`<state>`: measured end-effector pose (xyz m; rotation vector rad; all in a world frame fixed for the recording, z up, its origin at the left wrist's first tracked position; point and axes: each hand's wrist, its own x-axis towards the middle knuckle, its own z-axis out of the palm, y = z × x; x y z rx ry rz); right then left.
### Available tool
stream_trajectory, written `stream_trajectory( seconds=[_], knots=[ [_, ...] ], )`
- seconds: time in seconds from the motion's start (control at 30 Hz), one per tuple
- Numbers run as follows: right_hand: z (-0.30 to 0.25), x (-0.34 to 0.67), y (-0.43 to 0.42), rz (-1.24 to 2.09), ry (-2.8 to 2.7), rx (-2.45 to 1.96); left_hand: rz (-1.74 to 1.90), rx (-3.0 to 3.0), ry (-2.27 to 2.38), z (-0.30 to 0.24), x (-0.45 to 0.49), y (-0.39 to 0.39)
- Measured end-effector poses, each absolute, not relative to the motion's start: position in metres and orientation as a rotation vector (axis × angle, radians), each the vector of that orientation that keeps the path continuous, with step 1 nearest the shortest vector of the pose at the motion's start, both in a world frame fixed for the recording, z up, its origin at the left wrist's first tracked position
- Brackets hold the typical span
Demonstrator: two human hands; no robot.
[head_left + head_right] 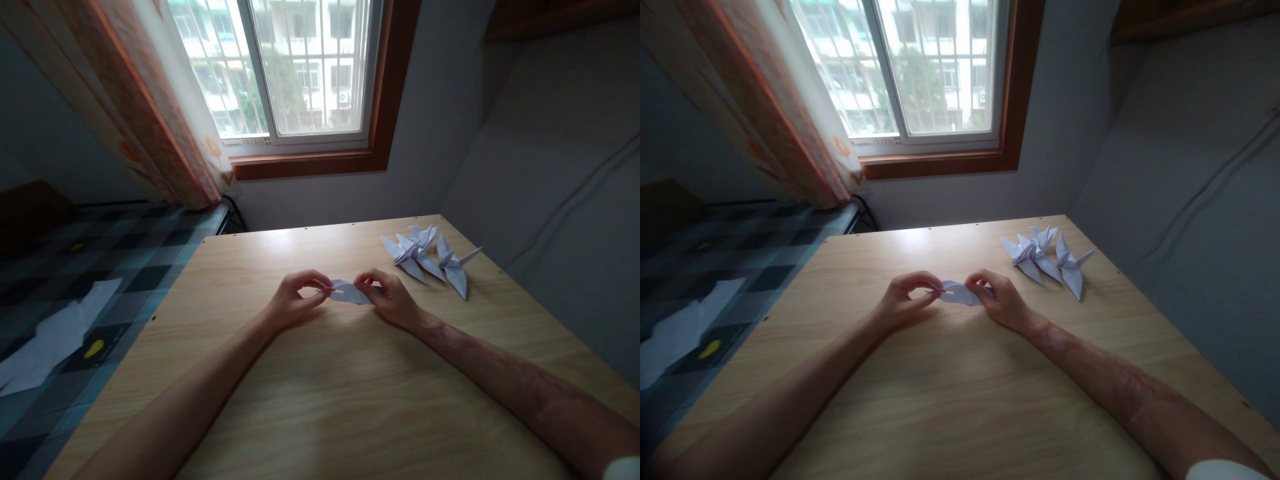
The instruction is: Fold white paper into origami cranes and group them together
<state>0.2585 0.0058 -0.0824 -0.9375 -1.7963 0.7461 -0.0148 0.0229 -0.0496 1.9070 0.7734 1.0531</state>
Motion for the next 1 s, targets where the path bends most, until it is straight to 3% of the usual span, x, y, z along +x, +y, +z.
stream_trajectory(
  seconds=[0.33, 1.0],
  knots=[
    [-0.075, 0.262, 0.008, 0.761, -1.885, -0.917, 0.775, 2.335, 0.767, -0.027, -0.027, 0.036],
    [-0.080, 0.259, 0.006, 0.714, -1.815, -0.973, 0.873, 2.346, 0.983, -0.026, -0.024, 0.031]
  ],
)
